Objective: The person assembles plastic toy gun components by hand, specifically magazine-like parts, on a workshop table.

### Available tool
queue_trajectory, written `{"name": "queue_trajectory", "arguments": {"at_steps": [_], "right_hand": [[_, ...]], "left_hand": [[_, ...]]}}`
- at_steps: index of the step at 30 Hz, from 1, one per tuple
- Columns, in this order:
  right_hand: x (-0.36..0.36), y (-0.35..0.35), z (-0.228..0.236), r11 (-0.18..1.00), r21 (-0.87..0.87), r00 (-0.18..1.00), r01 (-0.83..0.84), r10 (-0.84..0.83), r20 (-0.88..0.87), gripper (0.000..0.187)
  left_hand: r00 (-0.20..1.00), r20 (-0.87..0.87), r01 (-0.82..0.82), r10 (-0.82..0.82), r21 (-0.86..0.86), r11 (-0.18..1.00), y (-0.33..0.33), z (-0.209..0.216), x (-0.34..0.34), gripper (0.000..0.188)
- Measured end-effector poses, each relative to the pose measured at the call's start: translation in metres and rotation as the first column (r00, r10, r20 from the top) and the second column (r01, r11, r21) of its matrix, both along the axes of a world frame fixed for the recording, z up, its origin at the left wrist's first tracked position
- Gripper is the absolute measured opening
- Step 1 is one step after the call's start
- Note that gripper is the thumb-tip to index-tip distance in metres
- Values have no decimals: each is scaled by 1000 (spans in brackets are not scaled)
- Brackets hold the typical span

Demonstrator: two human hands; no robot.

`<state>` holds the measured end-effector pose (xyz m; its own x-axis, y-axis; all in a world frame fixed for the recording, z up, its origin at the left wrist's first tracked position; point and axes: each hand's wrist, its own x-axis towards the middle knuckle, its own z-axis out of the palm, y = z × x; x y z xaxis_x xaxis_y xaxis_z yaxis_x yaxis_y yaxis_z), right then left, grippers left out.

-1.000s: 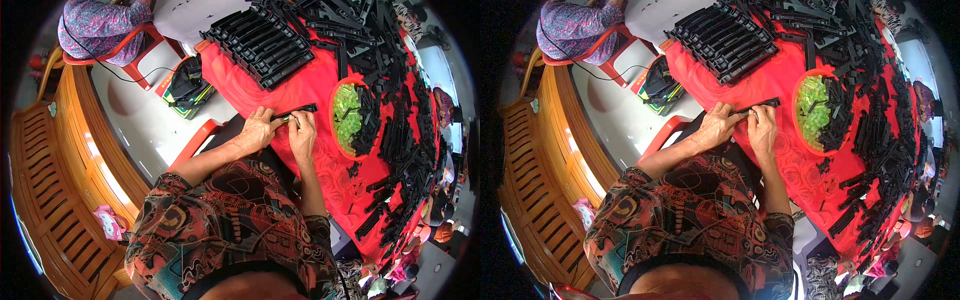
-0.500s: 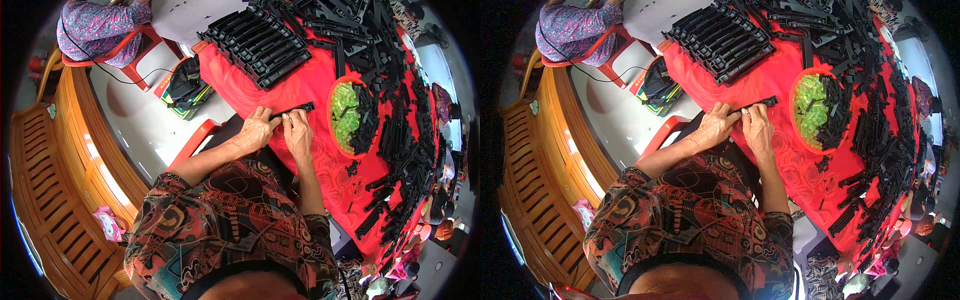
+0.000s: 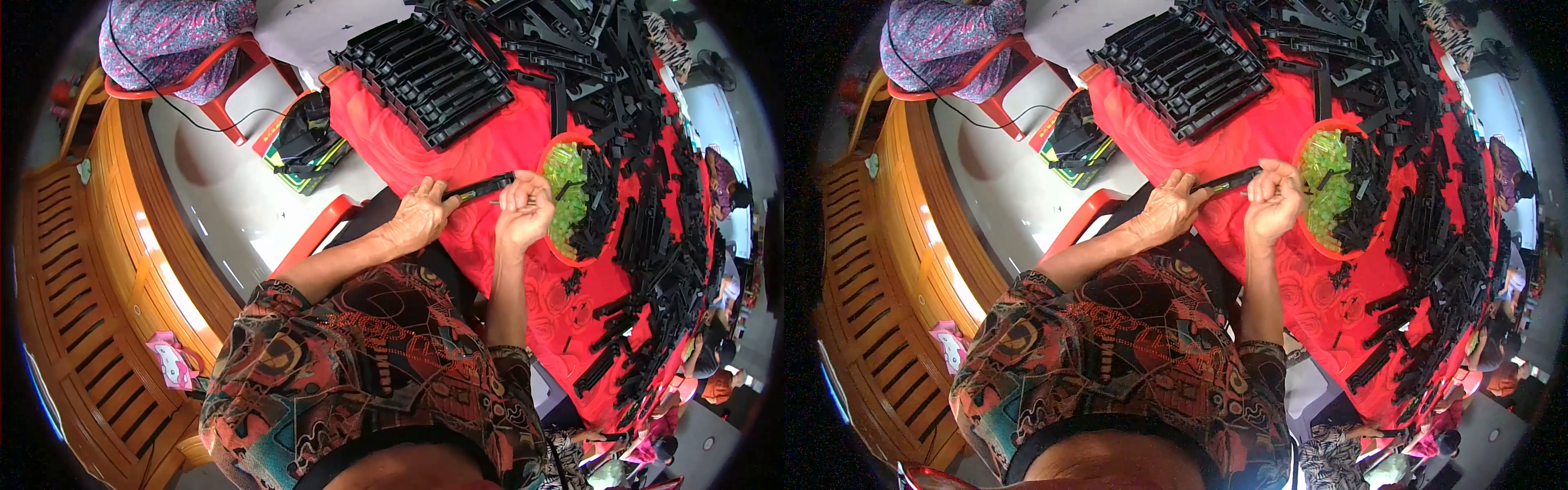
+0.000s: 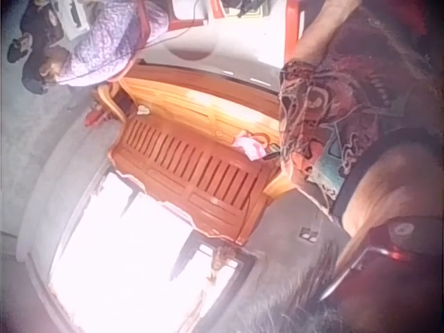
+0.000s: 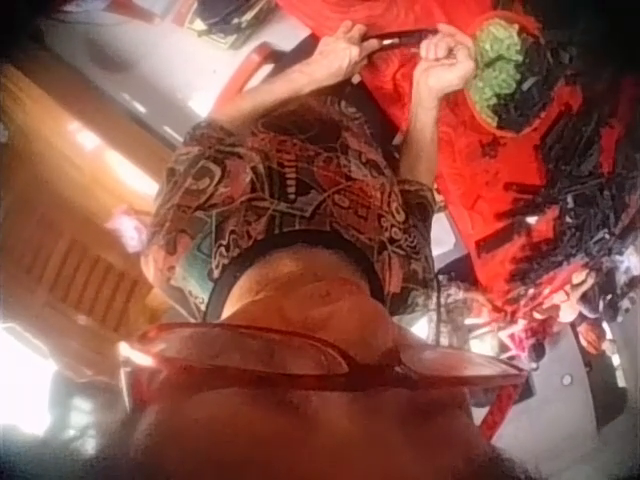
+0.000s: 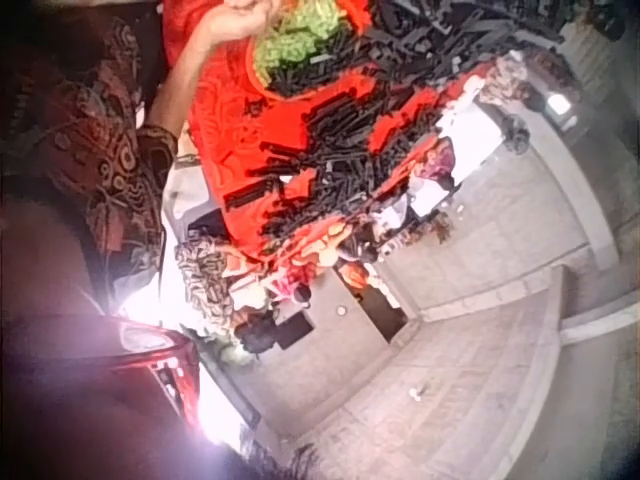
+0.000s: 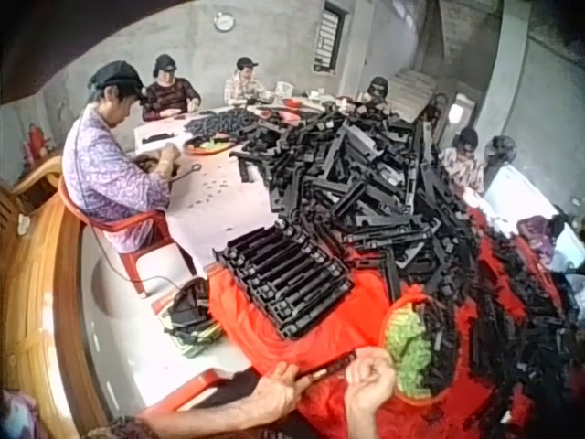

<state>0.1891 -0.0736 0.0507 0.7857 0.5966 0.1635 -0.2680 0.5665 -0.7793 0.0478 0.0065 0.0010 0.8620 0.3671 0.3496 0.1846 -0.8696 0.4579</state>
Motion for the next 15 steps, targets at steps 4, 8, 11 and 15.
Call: {"name": "queue_trajectory", "arguments": {"at_steps": [4, 8, 11, 15], "right_hand": [[-5, 20, -7, 997, -65, 999, 42, -40, 28, 28], [-6, 26, -20, 995, -82, 999, 50, -50, 3, 25], [-7, 26, -23, 991, -118, 997, 66, -60, 53, 25], [-8, 26, -25, 988, -143, 994, 66, -53, 91, 27]], "left_hand": [[999, -32, 0, 1, 22, 1000, -1, 4, 0, 31], [999, -53, 0, 3, 57, 998, -2, 1, -1, 33], [998, -70, 6, -1, 68, 998, -2, 0, 0, 35], [998, -64, 6, -1, 73, 997, 0, -1, 0, 35]]}}
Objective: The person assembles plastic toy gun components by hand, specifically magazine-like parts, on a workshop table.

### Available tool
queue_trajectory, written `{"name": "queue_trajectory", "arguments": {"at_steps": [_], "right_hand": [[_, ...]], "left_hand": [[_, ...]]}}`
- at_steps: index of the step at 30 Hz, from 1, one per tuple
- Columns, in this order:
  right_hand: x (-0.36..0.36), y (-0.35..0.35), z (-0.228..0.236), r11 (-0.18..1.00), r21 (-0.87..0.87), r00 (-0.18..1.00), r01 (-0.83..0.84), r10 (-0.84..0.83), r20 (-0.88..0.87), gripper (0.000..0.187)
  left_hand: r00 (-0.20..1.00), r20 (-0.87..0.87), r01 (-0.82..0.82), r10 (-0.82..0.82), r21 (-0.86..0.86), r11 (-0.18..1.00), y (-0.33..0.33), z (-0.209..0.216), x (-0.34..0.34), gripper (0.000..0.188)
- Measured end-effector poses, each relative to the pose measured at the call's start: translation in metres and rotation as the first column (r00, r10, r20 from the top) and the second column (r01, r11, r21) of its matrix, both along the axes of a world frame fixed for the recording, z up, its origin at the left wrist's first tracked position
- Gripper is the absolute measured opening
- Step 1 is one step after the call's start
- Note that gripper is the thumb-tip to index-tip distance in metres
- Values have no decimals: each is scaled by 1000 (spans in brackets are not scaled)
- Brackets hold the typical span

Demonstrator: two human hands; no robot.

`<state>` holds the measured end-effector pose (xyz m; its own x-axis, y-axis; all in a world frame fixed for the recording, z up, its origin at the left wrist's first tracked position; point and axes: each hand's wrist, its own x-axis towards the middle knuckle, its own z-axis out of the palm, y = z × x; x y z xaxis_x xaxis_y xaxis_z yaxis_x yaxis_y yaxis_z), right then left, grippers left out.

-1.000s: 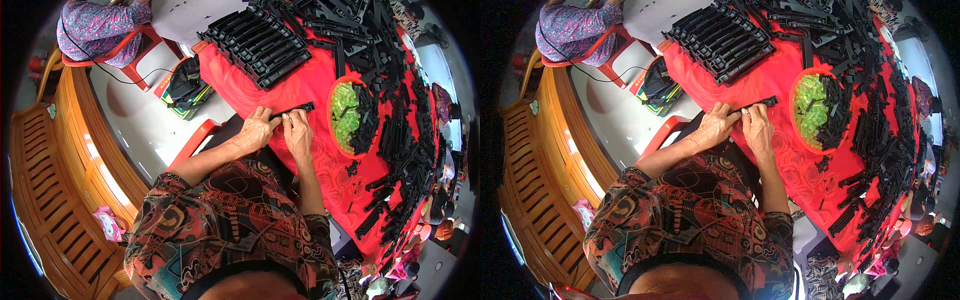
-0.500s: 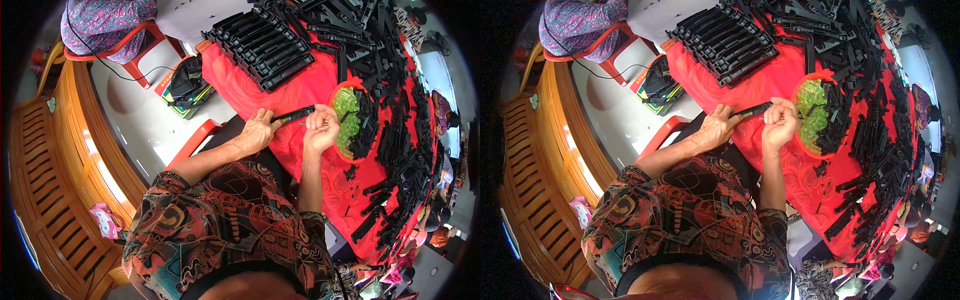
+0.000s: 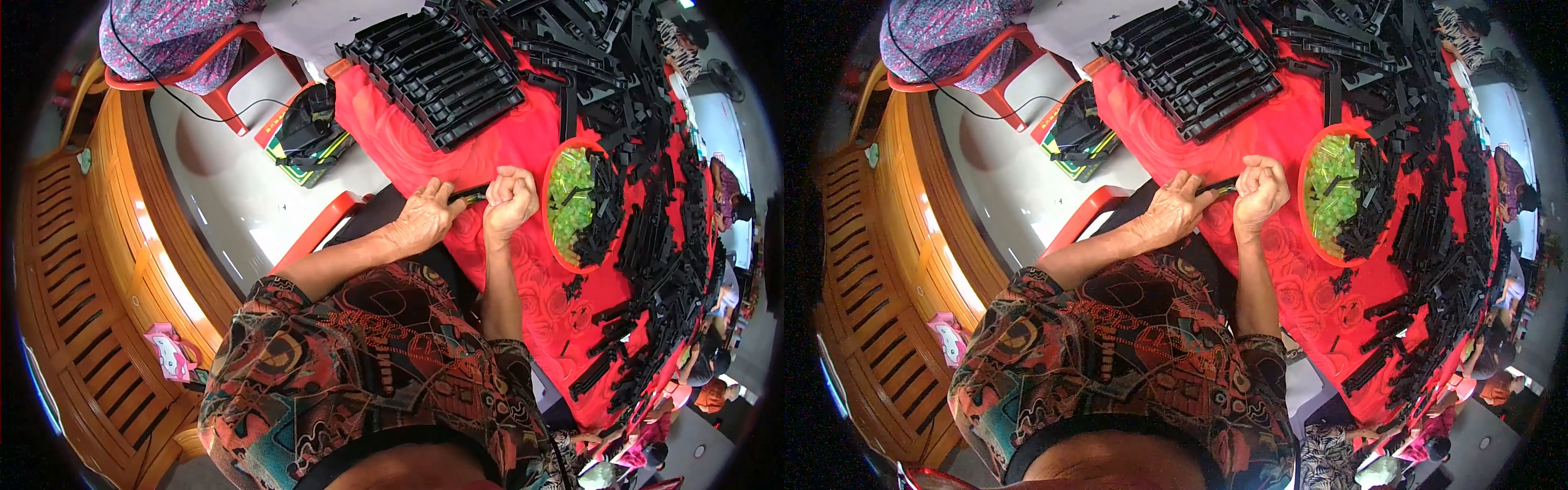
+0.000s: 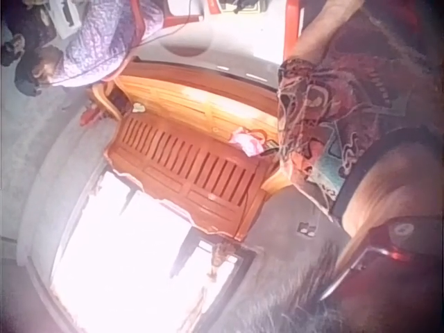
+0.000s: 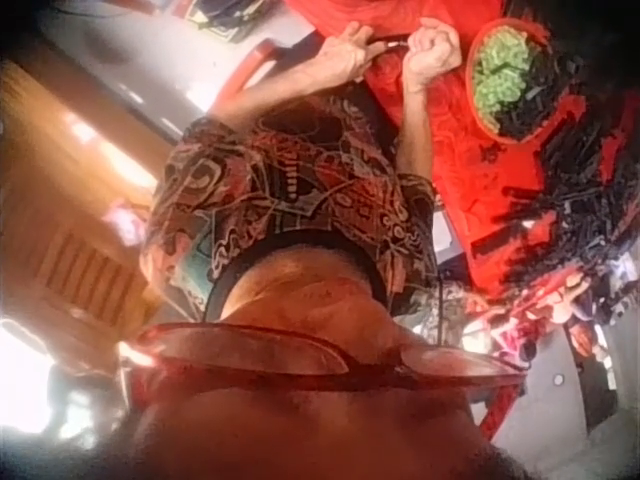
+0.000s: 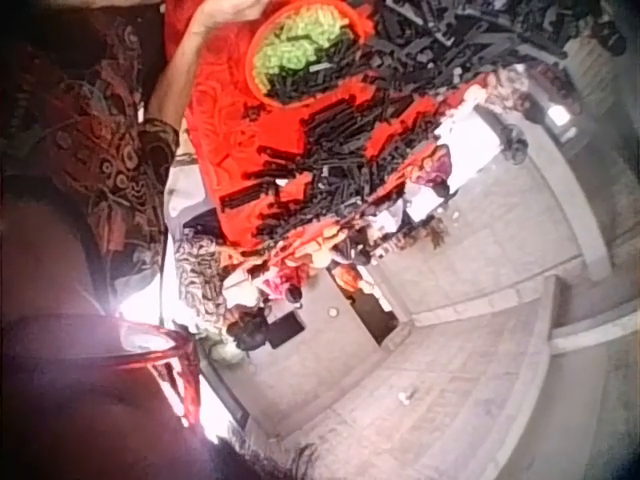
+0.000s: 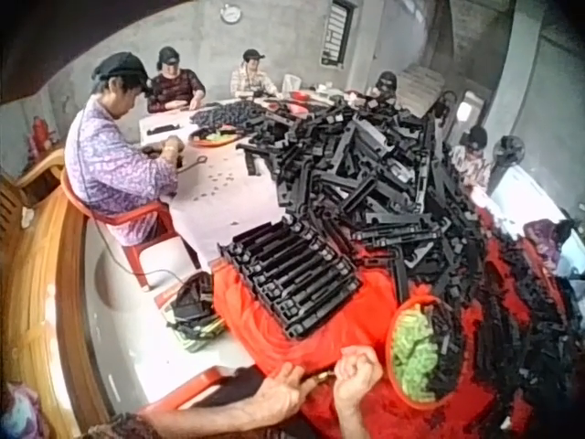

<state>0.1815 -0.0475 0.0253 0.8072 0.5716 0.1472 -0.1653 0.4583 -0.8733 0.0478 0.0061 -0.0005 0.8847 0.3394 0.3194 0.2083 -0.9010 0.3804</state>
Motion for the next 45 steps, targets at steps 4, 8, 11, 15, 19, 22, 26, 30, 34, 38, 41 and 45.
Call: {"name": "queue_trajectory", "arguments": {"at_steps": [4, 8, 11, 15, 19, 22, 26, 30, 34, 38, 41, 45], "right_hand": [[-1, 5, -11, 988, -140, 981, 71, -44, 188, 28], [0, 3, -7, 995, -80, 997, 52, -48, 52, 26], [2, 4, -6, 995, -77, 997, 63, -60, 48, 25], [-7, 3, 2, 996, -87, 1000, 12, -11, 14, 24], [-12, 4, -3, 994, -105, 1000, 3, -1, 19, 25], [-14, 1, -5, 993, -114, 995, 19, -8, 97, 25], [-19, 3, -9, 980, -165, 959, 110, -61, 278, 24], [-18, 3, -10, 985, -139, 973, 101, -68, 223, 24], [-17, 1, 0, 976, -201, 933, 84, -6, 359, 20], [-2, -13, 60, 924, -181, 800, 336, -179, 573, 8], [45, -36, 84, 634, -296, 482, 714, -139, 865, 8], [93, -65, 53, 239, -413, 344, 879, 284, 895, 17]], "left_hand": [[999, -32, 9, -10, -47, 999, 1, 1, 0, 36], [998, -54, 9, -12, -57, 998, 1, 6, 0, 37], [998, -42, 41, -45, -94, 995, 3, 6, 2, 38], [998, 9, 68, -68, -105, 992, 6, 6, 3, 35], [996, 48, 86, -81, -129, 988, 6, 8, 4, 23], [996, 64, 67, -59, -125, 990, 5, 7, 4, 27], [997, 29, 80, -77, -111, 991, 7, 7, 3, 32], [996, 28, 85, -83, -92, 992, 6, 10, 4, 33], [996, 30, 90, -87, -96, 991, 6, 7, 6, 32], [998, 42, 48, -44, -105, 993, 5, 4, 4, 31], [997, 49, 61, -57, -99, 993, 5, 5, 2, 30], [998, 43, 49, -46, -69, 996, 3, 6, 4, 30]]}}
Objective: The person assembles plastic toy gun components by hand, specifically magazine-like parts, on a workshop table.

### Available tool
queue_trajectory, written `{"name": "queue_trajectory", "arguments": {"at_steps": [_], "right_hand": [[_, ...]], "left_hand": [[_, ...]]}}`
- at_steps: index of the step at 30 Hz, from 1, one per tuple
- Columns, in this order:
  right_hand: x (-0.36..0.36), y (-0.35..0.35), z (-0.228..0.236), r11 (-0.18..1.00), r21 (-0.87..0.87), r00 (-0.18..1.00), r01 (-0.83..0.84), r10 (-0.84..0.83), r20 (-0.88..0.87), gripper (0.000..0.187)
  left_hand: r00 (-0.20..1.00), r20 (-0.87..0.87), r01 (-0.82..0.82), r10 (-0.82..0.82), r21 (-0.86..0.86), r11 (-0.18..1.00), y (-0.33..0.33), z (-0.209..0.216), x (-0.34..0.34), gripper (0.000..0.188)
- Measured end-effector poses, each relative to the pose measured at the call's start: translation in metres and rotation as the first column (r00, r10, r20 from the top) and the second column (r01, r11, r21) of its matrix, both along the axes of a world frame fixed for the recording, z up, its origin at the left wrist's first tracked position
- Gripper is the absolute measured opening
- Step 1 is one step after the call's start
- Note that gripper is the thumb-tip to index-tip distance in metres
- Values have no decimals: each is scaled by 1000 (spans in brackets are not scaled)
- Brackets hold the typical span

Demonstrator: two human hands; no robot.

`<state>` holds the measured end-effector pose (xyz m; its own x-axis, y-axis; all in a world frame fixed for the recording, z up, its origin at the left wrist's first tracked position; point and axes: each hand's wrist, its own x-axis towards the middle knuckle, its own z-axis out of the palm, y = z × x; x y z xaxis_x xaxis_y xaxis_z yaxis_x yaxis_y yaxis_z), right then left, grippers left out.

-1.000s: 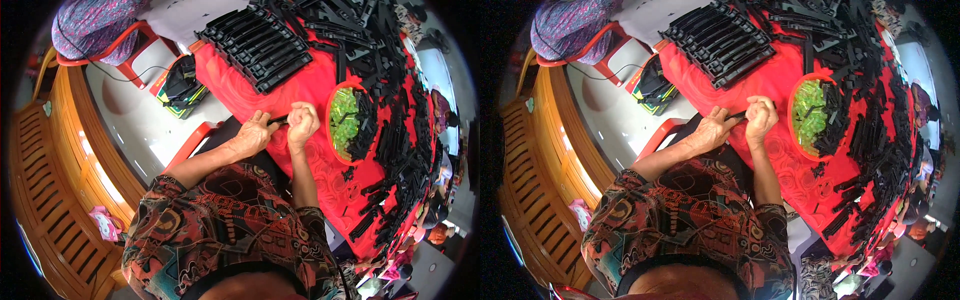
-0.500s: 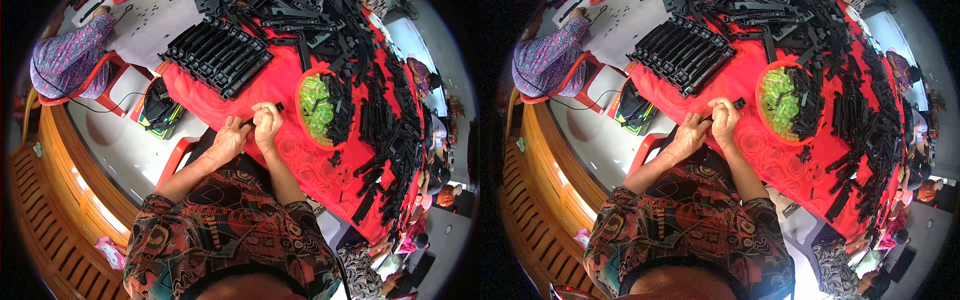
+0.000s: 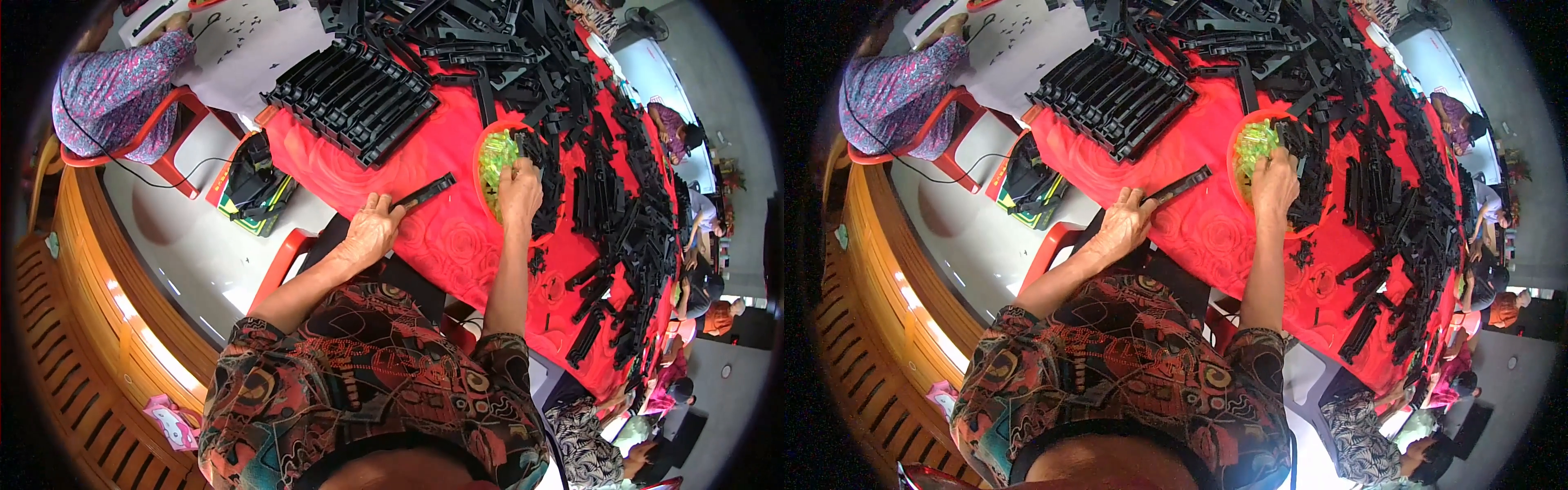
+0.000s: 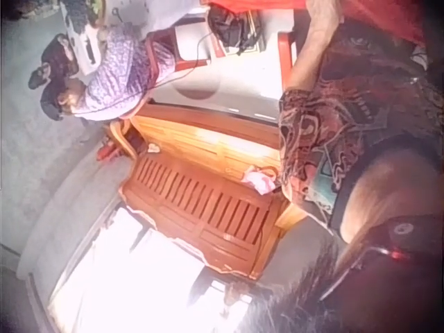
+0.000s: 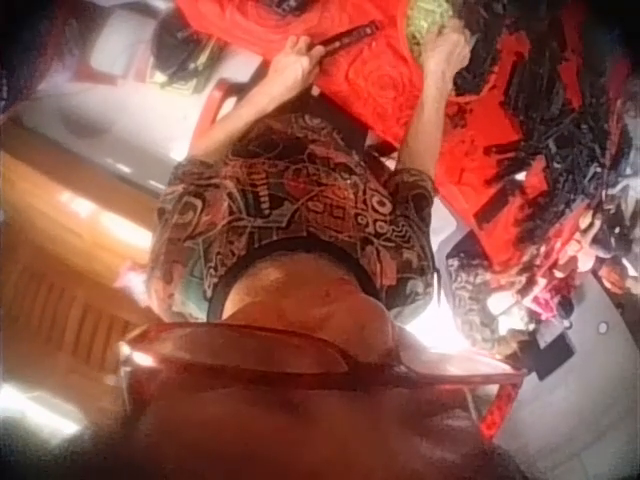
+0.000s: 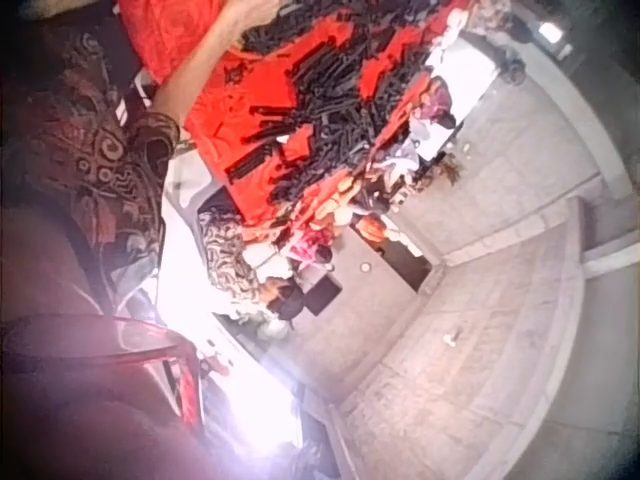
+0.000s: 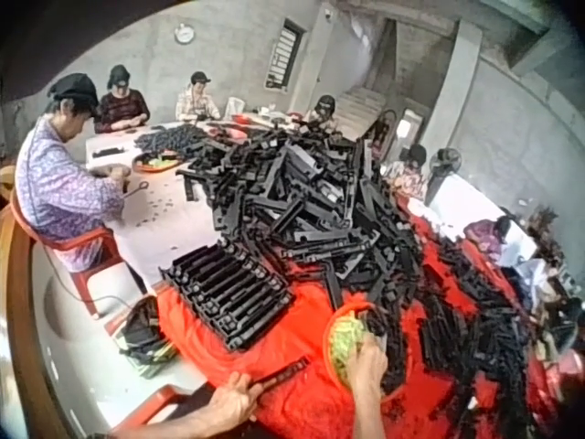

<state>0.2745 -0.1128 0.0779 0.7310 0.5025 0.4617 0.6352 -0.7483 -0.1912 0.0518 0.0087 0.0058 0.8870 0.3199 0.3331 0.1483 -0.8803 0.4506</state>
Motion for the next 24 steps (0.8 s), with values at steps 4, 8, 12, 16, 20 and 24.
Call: {"name": "queue_trajectory", "arguments": {"at_steps": [4, 8, 12, 16, 20, 24], "right_hand": [[2, 3, -6, 987, -133, 993, 91, -100, -65, 23], [6, 7, -5, 972, -208, 987, 112, -133, -90, 24], [16, 0, -14, 987, -142, 992, 73, -87, -95, 24], [12, -7, -4, 988, 149, 974, 47, -12, -224, 22], [-26, -3, 32, 714, 642, 526, 280, 445, -725, 11], [-62, 6, 26, 478, 781, 192, 401, 790, -582, 4]], "left_hand": [[999, -26, -26, 27, 47, 999, -2, 5, -2, 29], [999, -33, -12, 13, 53, 999, 0, 0, -2, 31], [999, 46, -7, 9, -35, 999, -1, 11, -3, 34], [986, 151, -70, 70, -3, 998, 0, 30, -4, 33], [970, 241, 127, -1, -505, 854, -6, 49, 0, 32], [946, 320, 319, -46, -947, -32, -18, 62, 17, 24]]}}
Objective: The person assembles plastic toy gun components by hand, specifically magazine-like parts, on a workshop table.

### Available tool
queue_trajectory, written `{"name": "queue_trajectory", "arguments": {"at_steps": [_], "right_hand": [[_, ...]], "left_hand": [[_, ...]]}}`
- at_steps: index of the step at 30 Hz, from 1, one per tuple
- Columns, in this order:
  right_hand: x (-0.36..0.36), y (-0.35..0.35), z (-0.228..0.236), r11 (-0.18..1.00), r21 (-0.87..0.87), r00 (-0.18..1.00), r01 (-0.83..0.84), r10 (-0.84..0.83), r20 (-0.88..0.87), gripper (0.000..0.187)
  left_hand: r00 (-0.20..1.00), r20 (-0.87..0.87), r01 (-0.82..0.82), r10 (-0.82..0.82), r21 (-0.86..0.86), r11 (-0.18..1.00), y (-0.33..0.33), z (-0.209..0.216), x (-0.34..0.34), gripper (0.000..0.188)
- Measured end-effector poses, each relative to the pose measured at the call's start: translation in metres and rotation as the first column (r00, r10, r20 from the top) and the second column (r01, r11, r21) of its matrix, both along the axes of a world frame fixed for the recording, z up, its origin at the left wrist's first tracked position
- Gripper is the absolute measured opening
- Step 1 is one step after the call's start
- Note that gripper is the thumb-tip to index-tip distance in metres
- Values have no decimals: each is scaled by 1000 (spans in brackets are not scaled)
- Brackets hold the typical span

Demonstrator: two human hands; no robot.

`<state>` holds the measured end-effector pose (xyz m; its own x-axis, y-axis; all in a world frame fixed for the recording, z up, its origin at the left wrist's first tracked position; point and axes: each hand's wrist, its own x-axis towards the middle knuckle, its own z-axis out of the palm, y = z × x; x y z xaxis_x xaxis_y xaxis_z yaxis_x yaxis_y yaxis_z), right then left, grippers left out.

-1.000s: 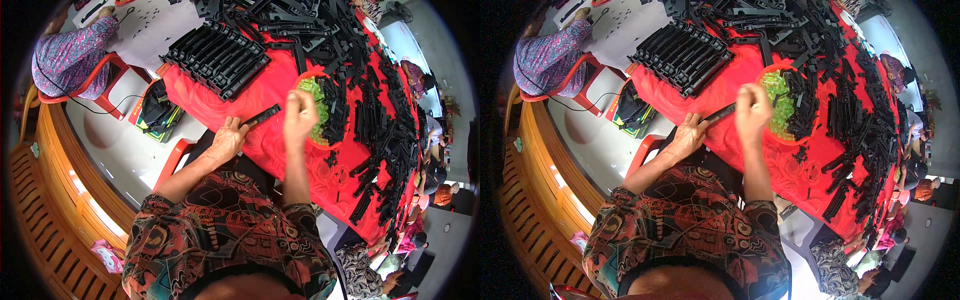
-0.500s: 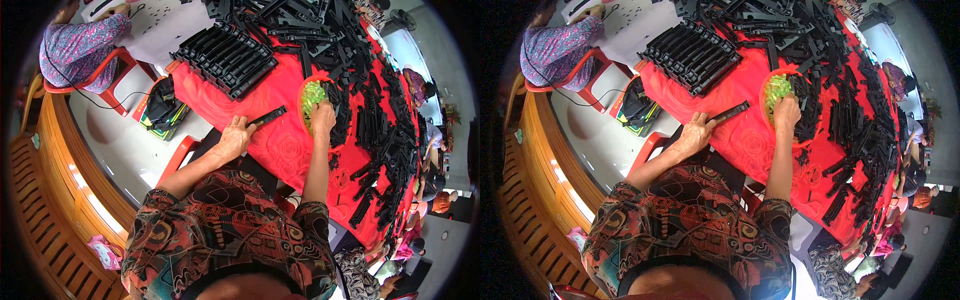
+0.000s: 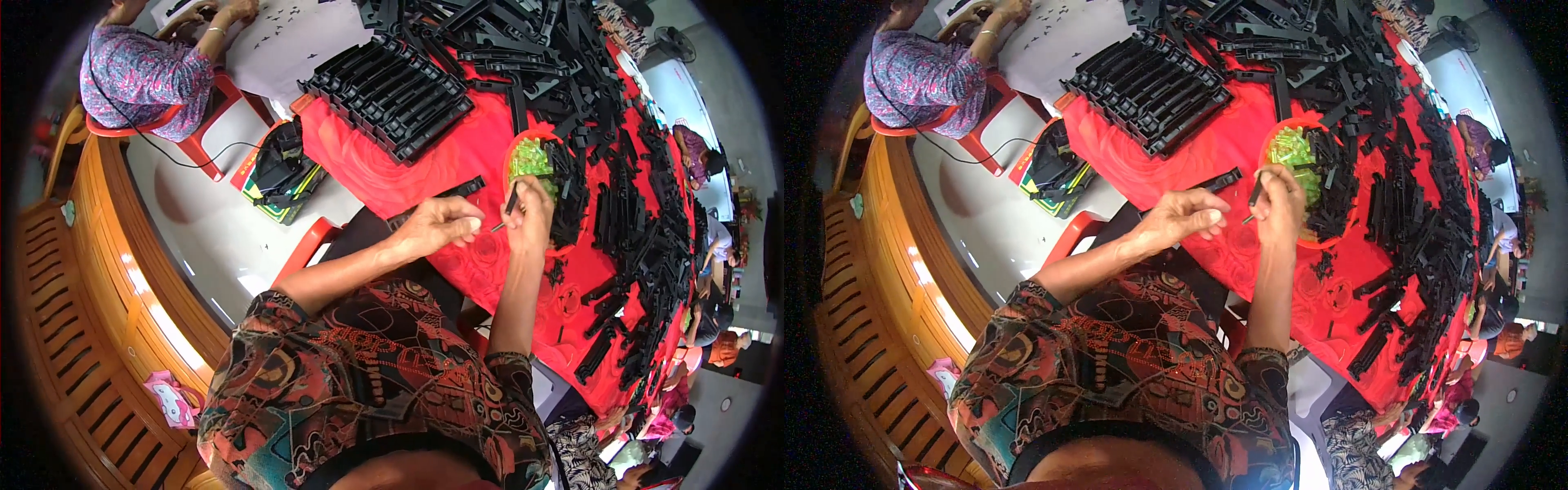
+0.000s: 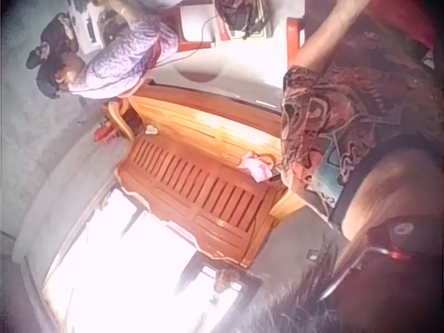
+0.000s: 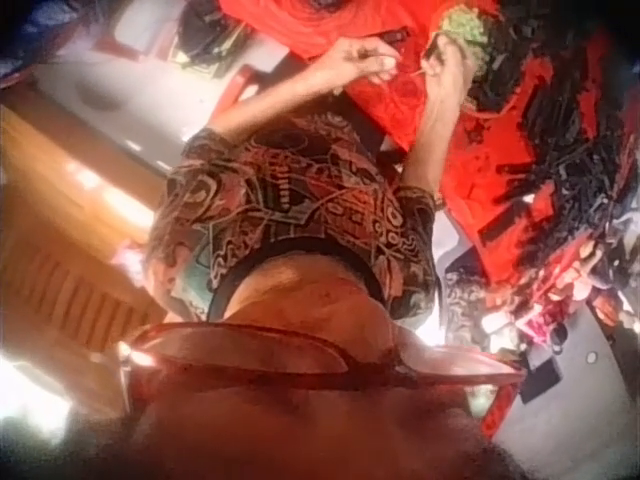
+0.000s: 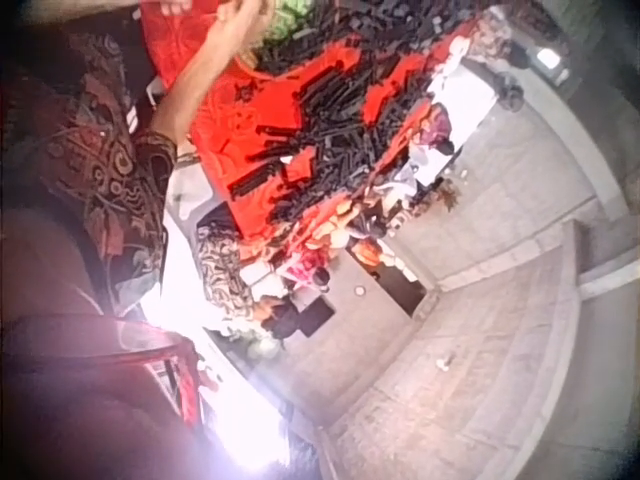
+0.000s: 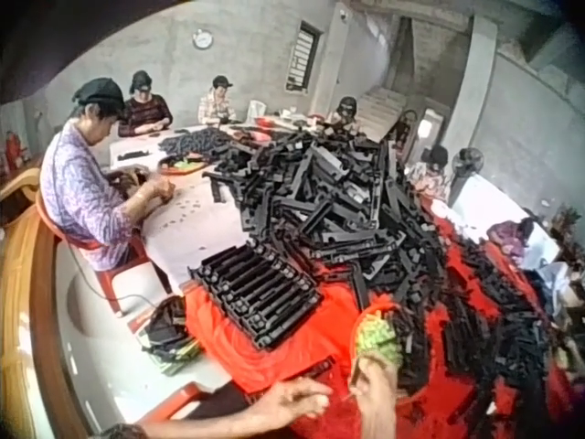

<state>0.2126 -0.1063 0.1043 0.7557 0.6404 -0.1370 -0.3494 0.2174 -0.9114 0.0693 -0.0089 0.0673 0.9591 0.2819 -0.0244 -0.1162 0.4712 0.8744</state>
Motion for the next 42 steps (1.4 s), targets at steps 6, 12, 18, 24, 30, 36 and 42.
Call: {"name": "queue_trajectory", "arguments": {"at_steps": [6, 12, 18, 24, 30, 36, 42], "right_hand": [[-43, 14, -17, 994, 9, 976, 110, -110, 189, 3], [-38, 0, -42, 989, -134, 816, 61, 28, 577, 8], [-35, -22, -41, 873, -427, 939, -238, 319, 128, 8], [-30, -24, -48, 871, -421, 956, -253, 292, 29, 9], [-8, -3, -35, 856, -516, 939, 12, 168, 300, 6], [6, 13, -67, 859, -512, 838, 21, 264, 477, 6], [-2, 19, -72, 839, -541, 838, -59, 336, 430, 4]], "left_hand": [[999, 29, -12, 16, -155, 988, -1, 3, -4, 20], [964, -233, -90, 125, 156, 984, 5, -16, -15, 13], [956, -231, -57, 179, 455, 889, -1, -35, -28, 11], [974, -108, -78, 199, 663, 744, 1, -30, -32, 14], [892, 292, -278, 345, 956, -89, 13, -24, -43, 35], [933, 126, -98, 336, 990, -101, 20, -67, -52, 40], [947, 57, -72, 317, 997, 34, 21, -78, -59, 40]]}}
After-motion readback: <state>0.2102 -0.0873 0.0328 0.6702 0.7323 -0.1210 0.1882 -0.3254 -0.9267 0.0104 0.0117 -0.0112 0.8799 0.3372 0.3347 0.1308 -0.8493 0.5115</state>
